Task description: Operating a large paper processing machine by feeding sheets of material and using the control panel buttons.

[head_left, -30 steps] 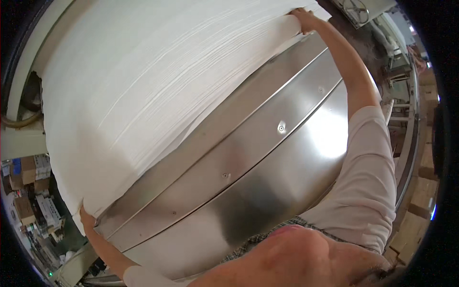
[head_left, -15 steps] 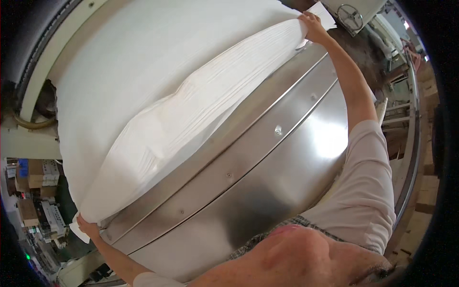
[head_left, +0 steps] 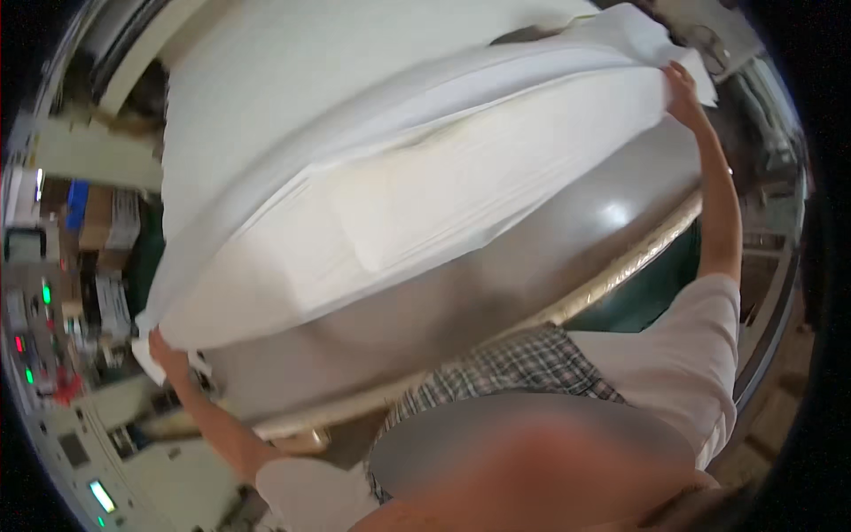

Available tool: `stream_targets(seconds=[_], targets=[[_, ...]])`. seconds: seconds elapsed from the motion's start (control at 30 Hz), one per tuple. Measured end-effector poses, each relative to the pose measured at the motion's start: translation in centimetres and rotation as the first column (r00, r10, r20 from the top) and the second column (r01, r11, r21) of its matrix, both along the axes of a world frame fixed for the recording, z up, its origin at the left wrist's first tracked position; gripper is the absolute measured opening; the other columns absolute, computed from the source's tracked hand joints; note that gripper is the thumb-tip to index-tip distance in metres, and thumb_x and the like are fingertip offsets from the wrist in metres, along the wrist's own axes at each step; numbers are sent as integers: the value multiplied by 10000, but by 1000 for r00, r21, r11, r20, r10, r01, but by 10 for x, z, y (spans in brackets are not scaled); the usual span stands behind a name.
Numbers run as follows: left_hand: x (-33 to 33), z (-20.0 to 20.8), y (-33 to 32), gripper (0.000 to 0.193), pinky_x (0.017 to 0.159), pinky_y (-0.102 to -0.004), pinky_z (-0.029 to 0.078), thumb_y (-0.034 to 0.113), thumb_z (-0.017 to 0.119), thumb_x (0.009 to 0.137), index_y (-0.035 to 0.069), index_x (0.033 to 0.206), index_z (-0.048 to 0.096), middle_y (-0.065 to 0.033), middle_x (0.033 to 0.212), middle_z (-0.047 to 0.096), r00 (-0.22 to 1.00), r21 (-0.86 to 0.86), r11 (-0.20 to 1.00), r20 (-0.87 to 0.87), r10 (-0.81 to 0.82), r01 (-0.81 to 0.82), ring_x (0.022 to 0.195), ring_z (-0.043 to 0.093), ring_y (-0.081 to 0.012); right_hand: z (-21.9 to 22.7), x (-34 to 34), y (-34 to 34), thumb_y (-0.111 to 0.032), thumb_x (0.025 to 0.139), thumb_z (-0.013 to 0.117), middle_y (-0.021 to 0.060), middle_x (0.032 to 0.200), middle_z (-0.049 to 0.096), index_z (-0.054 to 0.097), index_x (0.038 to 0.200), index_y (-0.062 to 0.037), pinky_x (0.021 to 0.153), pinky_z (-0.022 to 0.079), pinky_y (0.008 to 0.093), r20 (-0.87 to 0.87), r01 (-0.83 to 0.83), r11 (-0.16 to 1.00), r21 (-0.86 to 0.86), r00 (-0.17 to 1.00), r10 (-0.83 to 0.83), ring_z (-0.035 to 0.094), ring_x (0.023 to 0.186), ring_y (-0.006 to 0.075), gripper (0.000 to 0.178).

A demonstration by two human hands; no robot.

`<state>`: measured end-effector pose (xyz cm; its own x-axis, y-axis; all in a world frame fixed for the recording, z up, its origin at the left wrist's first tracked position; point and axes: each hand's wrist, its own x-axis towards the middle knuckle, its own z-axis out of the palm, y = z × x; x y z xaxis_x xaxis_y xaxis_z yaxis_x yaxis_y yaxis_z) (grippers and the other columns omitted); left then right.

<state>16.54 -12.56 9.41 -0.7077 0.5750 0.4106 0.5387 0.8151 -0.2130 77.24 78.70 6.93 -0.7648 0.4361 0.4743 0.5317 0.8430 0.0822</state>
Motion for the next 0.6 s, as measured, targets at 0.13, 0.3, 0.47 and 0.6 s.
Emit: stream_targets(seconds=[0.13,0.3,0.47,0.6], targets=[[60,-29,-15,533,995,-459,194,121,602,687,96,1192,436,-187,1213,438,954,26,990,274,123,-135,1206,316,-346,-34,77,-6,33,639,586,197,1249,401,449,1189,-46,958,335,427,125,42,999,-10,991,-40,369,1170,354,572],[107,-55,-54,544,979,-497,217,120,623,673,153,1187,446,-168,1214,446,916,-108,971,323,237,-213,1209,332,-321,-53,100,-33,40,686,547,143,1336,297,380,1245,-127,987,301,451,331,116,989,-88,940,-81,297,1217,354,606],[154,-85,-79,570,989,-505,217,67,624,649,168,1182,449,-166,1229,437,801,-259,904,425,422,-339,1216,334,-310,-83,117,-80,24,611,635,160,1300,344,410,1219,-104,977,287,433,415,129,987,-94,906,-79,344,1177,357,660],[149,-80,-93,613,1010,-501,178,53,624,635,153,1208,433,-173,1258,411,740,-289,900,514,434,-326,1219,332,-300,-60,99,-90,-53,599,701,161,1306,332,435,1195,-166,990,290,452,580,252,948,-196,809,-96,303,1205,368,662]])
